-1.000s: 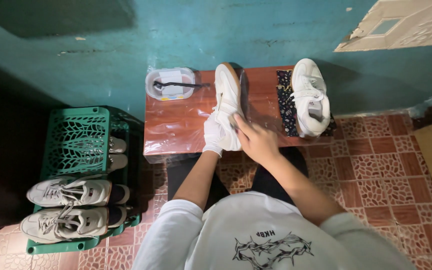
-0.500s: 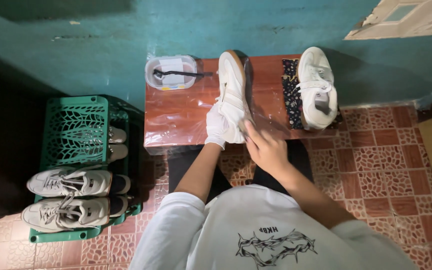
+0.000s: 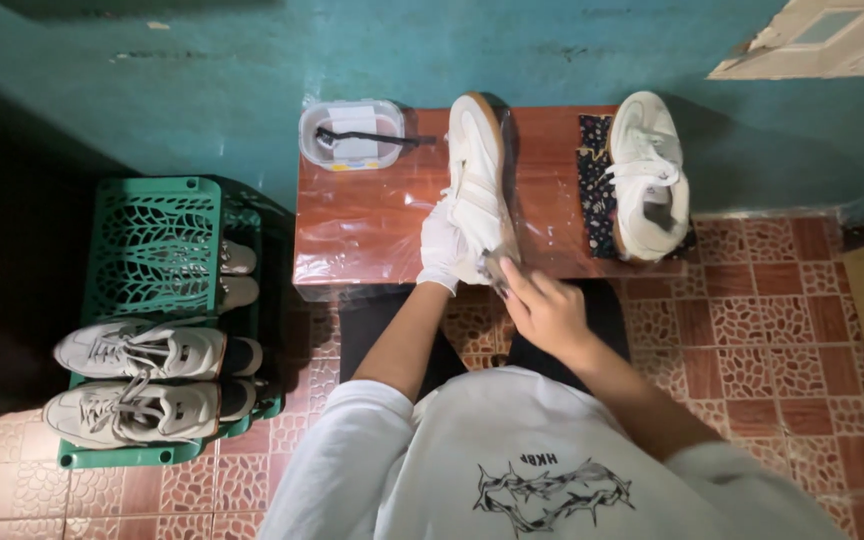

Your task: The person scrubs a white sneaker with a brush, focusing on the upper and side panels. They then wipe the shoe with a cloth to remove residue. The person repeats the scrubbing and wiping process on the second sneaker.

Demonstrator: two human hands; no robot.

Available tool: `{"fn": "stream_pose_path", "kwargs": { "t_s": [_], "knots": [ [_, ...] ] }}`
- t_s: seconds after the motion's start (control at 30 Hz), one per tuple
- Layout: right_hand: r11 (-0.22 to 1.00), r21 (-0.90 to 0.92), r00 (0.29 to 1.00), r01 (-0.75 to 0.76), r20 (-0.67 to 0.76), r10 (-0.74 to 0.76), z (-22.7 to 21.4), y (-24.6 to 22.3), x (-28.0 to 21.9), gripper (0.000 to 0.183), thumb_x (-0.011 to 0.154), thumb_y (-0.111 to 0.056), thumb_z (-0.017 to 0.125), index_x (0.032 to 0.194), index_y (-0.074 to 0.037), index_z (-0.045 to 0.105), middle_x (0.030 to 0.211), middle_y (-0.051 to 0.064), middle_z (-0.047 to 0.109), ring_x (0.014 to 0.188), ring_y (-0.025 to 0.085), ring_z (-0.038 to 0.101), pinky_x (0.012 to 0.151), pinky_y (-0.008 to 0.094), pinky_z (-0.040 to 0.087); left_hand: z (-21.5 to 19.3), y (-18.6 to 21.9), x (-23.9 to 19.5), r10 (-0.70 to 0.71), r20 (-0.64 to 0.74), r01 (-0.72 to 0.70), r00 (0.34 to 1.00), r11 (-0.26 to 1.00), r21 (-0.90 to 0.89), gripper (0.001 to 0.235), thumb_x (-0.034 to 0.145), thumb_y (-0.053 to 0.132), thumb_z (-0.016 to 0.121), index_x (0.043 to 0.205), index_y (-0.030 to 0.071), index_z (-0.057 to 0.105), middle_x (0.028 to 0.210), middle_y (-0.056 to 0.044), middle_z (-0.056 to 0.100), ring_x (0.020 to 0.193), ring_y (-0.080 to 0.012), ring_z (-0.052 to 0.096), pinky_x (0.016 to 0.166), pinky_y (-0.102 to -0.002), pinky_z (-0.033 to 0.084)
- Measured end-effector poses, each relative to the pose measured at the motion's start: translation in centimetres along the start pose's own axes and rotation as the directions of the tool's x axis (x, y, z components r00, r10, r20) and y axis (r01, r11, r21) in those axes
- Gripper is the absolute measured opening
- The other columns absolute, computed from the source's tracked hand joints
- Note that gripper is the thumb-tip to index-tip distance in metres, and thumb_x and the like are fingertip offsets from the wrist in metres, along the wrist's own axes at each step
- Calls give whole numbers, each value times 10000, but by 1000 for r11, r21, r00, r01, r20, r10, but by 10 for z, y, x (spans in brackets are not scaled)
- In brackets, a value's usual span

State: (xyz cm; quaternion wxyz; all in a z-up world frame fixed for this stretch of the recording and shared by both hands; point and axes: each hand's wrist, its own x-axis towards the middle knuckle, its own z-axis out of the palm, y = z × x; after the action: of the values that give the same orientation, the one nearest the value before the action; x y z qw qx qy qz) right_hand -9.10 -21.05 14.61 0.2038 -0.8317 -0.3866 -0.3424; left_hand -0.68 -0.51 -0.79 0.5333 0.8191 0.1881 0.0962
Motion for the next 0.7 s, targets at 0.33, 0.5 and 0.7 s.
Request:
{"fn": "stream_pose_path", "kwargs": {
  "t_s": [0.33,0.5,0.7],
  "knots": [
    [997,-72,994,13,-105,-21,19,8,17,381,914,-326,604,1265,-289,749,689,-5,581,535,220,625,488,328,532,-27,48,-16,-37,-7,36,999,999,-22,347,1002,441,561,1178,187,718,1190,-67,745,1208,-265,658,1079,-391,520],
    [1000,10,998,13,-63,-12,12,19,-21,384,909,-289,619,1266,-231,748,676,28,552,519,238,608,469,324,522,-7,32,-12,-149,-8,148,989,987,-67,408,987,495,545,1245,221,702,1248,-11,728,1221,-225,648,1108,-381,494],
    [996,-92,990,14,-141,-27,30,-7,16,345,930,-342,590,1227,-279,754,675,-6,516,488,198,572,443,306,501,-19,76,-24,-125,12,126,992,984,-125,432,1025,438,478,1259,152,700,1268,-94,721,1233,-290,646,1105,-432,502]
  ]
}}
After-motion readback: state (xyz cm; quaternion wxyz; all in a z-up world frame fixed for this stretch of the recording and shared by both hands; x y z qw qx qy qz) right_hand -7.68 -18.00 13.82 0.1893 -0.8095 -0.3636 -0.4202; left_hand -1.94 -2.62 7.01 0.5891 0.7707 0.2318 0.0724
